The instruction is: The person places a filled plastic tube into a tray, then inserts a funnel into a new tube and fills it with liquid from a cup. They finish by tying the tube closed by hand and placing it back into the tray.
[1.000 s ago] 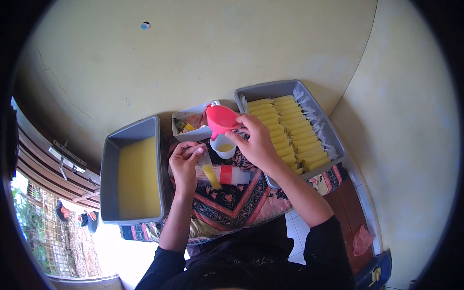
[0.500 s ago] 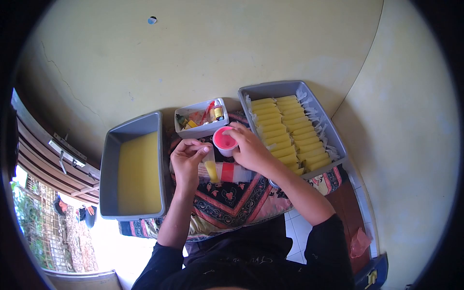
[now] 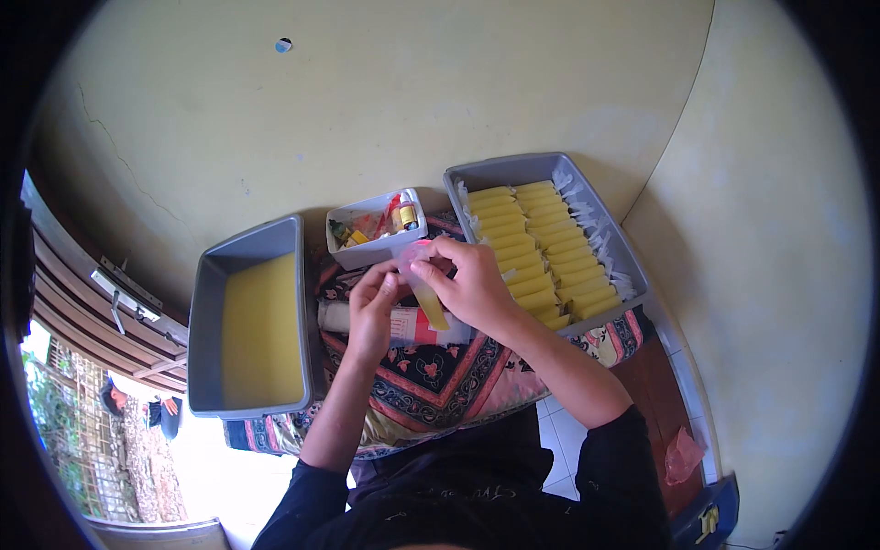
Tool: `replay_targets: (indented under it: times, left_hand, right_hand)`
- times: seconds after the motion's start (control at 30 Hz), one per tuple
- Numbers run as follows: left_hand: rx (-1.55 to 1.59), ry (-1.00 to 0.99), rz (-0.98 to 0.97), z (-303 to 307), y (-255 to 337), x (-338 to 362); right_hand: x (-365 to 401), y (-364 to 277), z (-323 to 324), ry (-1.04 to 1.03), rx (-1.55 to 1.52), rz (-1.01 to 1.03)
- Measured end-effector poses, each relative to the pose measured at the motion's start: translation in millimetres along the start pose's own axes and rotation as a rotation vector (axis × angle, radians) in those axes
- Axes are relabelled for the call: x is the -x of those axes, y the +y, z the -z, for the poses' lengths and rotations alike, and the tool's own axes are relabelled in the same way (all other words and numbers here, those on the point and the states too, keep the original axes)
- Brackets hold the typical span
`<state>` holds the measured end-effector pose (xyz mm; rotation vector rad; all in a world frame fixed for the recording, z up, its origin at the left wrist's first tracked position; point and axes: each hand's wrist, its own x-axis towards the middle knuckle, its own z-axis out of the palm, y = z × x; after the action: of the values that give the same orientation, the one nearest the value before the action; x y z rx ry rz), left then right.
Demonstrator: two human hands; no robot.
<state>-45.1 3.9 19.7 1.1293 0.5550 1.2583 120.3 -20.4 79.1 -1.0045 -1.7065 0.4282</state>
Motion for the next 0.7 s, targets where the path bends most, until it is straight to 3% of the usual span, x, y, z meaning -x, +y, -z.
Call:
replay_targets:
  times: [0.17,0.7]
  left_hand:
    - [-0.055,-0.049,0.073,-7,-24,7]
    - [0.109,-0.03,0.381,-3,-62,13]
  right_hand:
    - [3,12,1,0.01,0.039,-0.219]
    - [6,57,-11,-0.062,0.268,-0.238]
